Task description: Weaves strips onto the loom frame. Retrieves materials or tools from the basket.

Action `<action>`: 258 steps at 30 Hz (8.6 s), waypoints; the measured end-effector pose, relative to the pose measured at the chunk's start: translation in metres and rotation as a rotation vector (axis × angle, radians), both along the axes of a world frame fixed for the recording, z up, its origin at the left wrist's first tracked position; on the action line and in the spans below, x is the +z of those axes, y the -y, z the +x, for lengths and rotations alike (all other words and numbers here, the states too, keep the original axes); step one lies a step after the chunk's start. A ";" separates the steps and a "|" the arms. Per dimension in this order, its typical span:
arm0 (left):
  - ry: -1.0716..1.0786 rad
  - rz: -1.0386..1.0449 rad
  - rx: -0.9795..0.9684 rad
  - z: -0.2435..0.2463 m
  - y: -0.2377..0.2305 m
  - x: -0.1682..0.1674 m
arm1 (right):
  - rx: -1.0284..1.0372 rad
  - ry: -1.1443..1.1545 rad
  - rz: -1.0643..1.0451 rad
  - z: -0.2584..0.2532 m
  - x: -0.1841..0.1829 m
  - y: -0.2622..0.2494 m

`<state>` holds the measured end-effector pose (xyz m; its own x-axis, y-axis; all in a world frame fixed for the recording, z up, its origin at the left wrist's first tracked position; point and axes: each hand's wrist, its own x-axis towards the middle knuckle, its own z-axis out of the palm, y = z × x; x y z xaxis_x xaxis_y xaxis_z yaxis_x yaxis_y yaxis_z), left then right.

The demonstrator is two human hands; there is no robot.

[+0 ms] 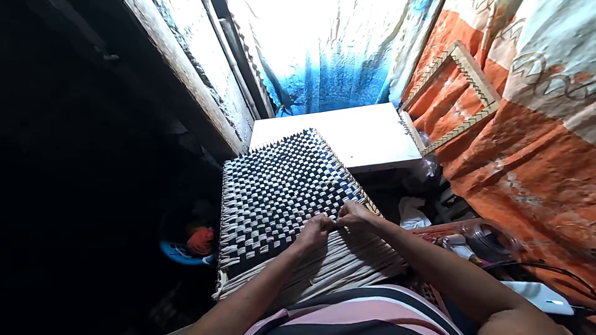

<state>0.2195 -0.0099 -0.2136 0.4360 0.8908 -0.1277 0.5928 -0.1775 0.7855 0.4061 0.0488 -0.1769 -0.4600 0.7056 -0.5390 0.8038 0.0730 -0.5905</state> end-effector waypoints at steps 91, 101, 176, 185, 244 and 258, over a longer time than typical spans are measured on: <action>0.687 -0.271 0.563 -0.023 -0.017 0.092 | 0.019 0.007 0.276 0.019 0.019 0.008; 0.775 -0.063 0.340 0.007 -0.023 0.050 | 0.178 0.335 0.334 0.004 0.020 0.026; 0.474 -0.240 0.280 0.069 -0.085 0.065 | -0.050 0.097 0.512 0.050 0.002 0.012; 0.581 -0.286 0.393 0.063 -0.092 0.052 | 0.064 0.257 0.687 0.045 -0.005 0.018; 0.246 0.294 0.169 0.049 -0.019 -0.018 | -0.872 -0.729 -0.026 0.089 0.005 0.005; 0.334 0.247 0.220 0.088 -0.019 0.018 | -0.782 -0.851 0.080 0.080 0.006 0.019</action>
<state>0.3079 0.0091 -0.1954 0.2142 0.9528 0.2150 0.3591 -0.2815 0.8898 0.4859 0.0300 -0.1710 -0.0753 0.9758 -0.2054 -0.0091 -0.2067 -0.9784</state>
